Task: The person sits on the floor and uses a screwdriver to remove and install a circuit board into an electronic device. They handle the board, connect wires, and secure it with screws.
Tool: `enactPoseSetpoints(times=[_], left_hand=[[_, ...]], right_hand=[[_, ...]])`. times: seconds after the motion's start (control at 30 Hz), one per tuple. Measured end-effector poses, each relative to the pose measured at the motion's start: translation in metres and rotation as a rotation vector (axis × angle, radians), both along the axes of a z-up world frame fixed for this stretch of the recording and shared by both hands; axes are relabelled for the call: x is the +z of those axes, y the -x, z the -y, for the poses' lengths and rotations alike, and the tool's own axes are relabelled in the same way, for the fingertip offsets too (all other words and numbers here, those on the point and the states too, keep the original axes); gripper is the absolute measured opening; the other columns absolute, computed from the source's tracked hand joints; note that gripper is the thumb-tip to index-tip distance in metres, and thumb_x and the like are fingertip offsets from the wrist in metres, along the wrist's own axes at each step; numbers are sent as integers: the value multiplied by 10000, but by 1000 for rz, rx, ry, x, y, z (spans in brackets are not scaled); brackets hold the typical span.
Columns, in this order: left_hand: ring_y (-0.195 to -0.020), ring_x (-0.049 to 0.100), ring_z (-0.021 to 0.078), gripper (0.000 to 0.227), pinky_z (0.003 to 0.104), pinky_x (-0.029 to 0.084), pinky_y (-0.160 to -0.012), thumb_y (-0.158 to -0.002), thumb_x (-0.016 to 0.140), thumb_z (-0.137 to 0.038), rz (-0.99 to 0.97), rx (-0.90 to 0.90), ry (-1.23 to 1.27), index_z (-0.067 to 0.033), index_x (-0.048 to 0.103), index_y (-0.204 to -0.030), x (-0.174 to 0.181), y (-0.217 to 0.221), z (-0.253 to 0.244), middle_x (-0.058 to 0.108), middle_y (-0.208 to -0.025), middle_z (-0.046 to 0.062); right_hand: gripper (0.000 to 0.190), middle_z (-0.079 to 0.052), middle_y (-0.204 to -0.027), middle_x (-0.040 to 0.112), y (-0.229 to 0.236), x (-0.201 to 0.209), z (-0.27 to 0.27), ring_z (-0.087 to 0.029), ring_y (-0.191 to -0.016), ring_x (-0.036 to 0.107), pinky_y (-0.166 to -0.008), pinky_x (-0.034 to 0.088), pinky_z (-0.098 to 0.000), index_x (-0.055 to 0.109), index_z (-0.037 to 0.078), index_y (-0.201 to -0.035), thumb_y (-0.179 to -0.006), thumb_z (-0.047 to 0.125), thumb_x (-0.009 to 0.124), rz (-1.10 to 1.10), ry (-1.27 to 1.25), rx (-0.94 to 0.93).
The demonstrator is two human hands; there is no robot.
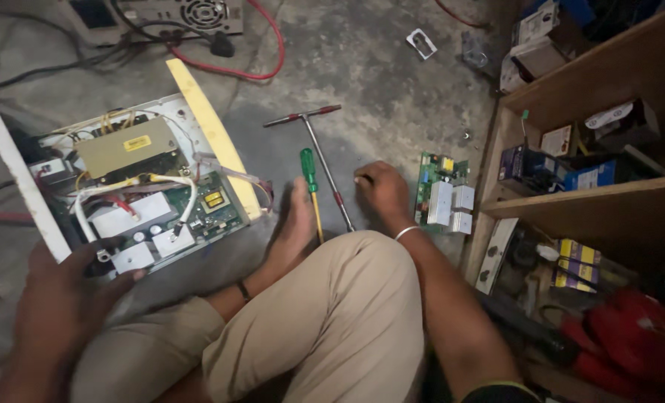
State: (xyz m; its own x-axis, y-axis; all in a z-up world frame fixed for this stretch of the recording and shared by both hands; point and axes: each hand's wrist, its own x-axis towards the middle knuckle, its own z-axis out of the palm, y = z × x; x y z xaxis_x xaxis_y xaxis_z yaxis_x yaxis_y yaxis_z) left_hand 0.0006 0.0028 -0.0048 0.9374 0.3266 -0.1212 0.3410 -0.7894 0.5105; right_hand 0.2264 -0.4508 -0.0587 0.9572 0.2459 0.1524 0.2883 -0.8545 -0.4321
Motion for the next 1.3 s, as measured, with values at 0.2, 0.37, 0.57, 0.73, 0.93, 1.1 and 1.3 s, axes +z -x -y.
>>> enactPoseSetpoints(times=[0.2,0.37,0.57,0.73,0.93,1.1,1.3], left_hand=[[-1079,637,401,614,477,560,-877,-715,863,-434,-25,-19,-80,-146,764,-1248,0,0,1,624,-1153,246],[-985,632,409,628,488,550,-824,-700,863,-436,-12,24,-54,-90,763,-1215,0,0,2,603,-1155,299],[-1075,624,387,561,477,548,-928,-729,850,-386,98,-86,-42,-93,762,-1201,-1,0,-1,669,-1161,227],[-1031,646,374,544,459,543,-887,-708,880,-351,129,-101,37,-73,750,-1157,-4,-4,-4,686,-1139,214],[-978,676,381,572,470,568,-872,-656,911,-327,133,-33,139,-61,733,-1131,-6,-1,-3,645,-1170,244],[-1068,629,462,674,512,546,-887,-603,929,-380,85,-35,46,-78,730,-1172,15,-2,3,546,-1305,300],[-1079,624,469,728,523,550,-842,-670,870,-572,-256,-8,-139,-118,681,-1208,60,21,21,474,-1347,326]], right_hand=[[89,-74,-959,713,6,-6,-1,-313,-941,675,-810,534,-423,750,139,-912,-832,167,777,107,-16,-7],[57,-75,-957,673,11,-16,-2,-335,-965,641,-816,508,-464,695,131,-907,-868,154,730,132,-11,-44],[92,-135,-980,647,8,-45,15,-396,-993,605,-862,477,-503,649,58,-925,-931,148,664,177,-58,-9],[202,-121,-847,686,-13,-40,24,-281,-796,636,-763,508,-407,698,34,-888,-981,213,683,-102,-156,6],[300,12,-798,657,-18,77,-26,-88,-753,569,-696,487,-276,702,7,-878,-1014,274,707,-627,-487,249],[219,6,-893,730,59,148,-116,-101,-860,655,-786,539,-301,740,44,-973,-942,260,722,-586,-399,435],[202,-113,-876,726,121,160,-137,-226,-796,685,-775,538,-366,728,43,-985,-906,229,735,-429,-132,399]])
